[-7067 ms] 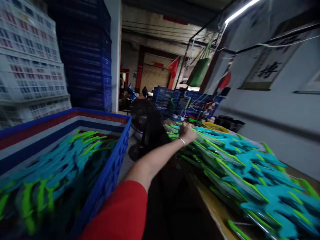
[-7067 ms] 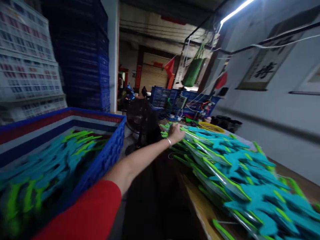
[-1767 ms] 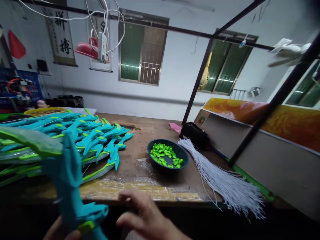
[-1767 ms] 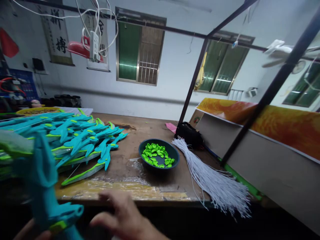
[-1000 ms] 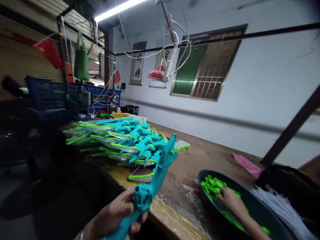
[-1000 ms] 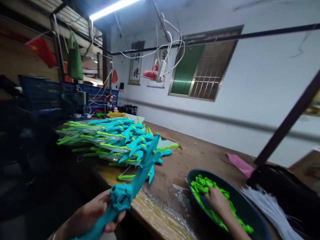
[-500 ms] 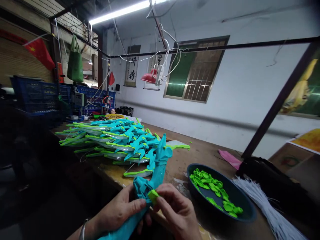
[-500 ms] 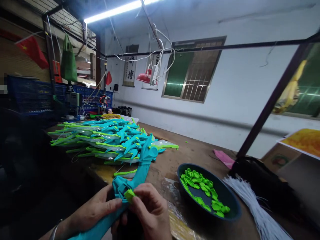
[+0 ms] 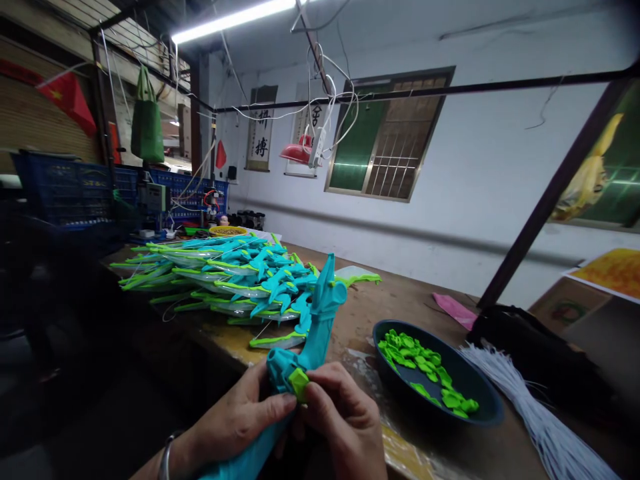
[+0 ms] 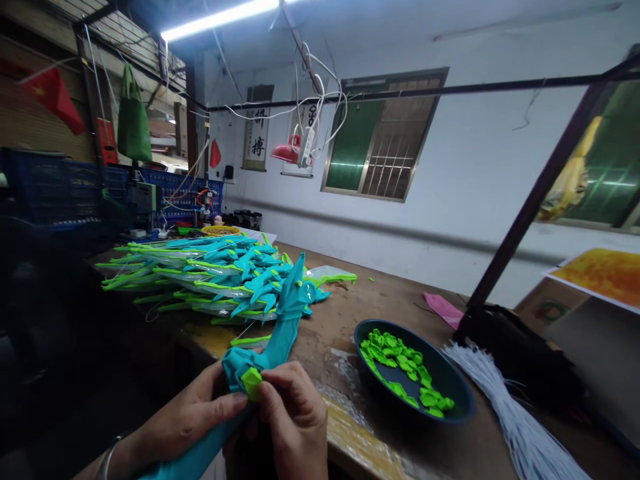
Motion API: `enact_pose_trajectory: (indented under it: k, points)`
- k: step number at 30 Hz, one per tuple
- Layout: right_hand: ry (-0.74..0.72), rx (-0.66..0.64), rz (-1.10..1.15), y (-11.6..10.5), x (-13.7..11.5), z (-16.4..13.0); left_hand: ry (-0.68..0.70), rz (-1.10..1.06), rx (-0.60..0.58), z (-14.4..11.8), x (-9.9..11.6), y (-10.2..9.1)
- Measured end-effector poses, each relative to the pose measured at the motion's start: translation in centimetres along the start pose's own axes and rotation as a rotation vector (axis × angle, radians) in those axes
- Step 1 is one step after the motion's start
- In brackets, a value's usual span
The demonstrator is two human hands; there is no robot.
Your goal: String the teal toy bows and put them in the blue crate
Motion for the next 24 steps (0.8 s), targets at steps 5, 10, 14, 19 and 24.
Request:
enact_pose_trajectory:
  k: [5,10,14,19,24]
  points:
    - [-0.023,0.019,-0.112,0.0,-0.5,0.0,0.02,0.028,-0.013,-0.1,0.5,0.3]
    - [-0.018,-0.006,-0.288,-0.2,-1.4,0.5,0.04,0.11,-0.011,-0.1,1.0,0.6]
    - [-0.061,0.133,-0.442,-1.2,-2.1,0.7,0.042,0.211,0.0,-0.4,1.5,0.7]
    - [-0.033,0.134,-0.247,-1.0,-1.4,-0.2,0.1,0.388,-0.029,-1.1,3.3,1.1]
    - [0.11,-0.121,0.035,1.6,-0.6,-1.9,0.24,0.467,0.0,-1.4,5.2,2.2]
Point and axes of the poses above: each hand's wrist, its own z-axis towards the middle knuckle, its own y-axis out of the palm, x = y × z, the point moved 6 cm from there along z, towards the middle knuckle, and after that the axes turned 11 degrees about y, right-handed, at the moved point
